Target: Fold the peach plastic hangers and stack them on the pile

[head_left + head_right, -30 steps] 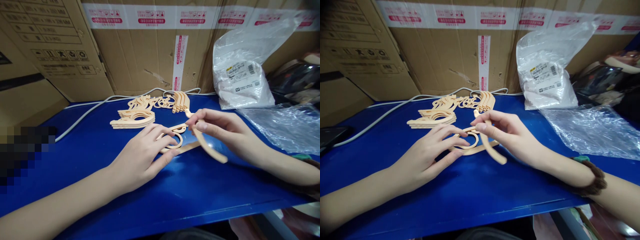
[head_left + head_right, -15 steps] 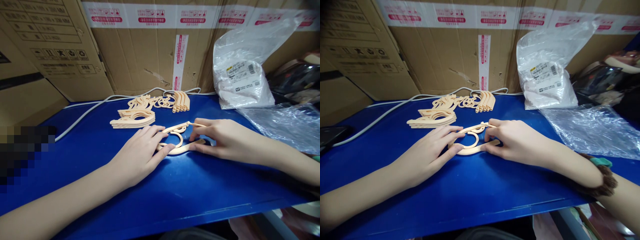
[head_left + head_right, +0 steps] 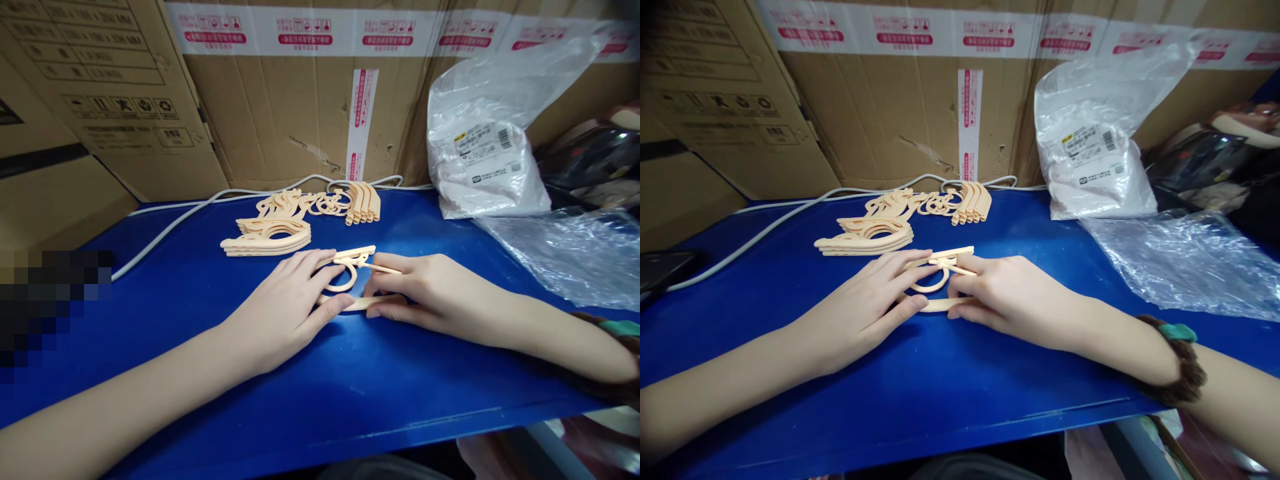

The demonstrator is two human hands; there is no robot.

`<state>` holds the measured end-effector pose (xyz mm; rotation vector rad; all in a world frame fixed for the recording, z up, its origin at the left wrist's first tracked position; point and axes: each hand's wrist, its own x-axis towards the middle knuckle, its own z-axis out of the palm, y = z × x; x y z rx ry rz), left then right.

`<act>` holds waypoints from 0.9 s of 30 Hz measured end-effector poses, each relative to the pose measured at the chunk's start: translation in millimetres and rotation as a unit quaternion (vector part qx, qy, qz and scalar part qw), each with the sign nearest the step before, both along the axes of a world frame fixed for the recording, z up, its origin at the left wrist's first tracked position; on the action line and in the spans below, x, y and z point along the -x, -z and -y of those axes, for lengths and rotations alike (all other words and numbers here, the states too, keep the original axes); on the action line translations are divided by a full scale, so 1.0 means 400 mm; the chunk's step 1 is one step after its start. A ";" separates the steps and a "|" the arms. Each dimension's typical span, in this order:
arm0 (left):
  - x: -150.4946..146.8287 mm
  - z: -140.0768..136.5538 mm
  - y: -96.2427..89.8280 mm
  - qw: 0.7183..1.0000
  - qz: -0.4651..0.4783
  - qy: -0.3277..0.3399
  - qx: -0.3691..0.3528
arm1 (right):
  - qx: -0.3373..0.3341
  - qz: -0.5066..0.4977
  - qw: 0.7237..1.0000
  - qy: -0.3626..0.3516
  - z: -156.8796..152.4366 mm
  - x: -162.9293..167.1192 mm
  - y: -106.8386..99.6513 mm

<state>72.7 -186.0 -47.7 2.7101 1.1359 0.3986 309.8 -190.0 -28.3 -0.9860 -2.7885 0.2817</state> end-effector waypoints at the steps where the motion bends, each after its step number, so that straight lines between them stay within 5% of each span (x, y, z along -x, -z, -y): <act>1: 0.000 0.000 0.000 1.000 0.000 -0.005 -0.002 | 0.003 -0.003 1.000 -0.005 0.002 0.004 0.004; 8: 0.002 0.000 0.004 0.999 0.005 -0.026 -0.025 | 0.010 -0.017 0.999 -0.035 0.012 0.015 0.012; 19: -0.007 0.014 -0.007 0.998 -0.004 0.015 -0.064 | -0.077 -0.162 0.982 0.063 -0.009 -0.013 -0.023; 27: -0.002 0.004 0.002 0.995 -0.009 0.091 -0.025 | -0.019 -0.063 0.994 0.092 -0.016 -0.017 -0.027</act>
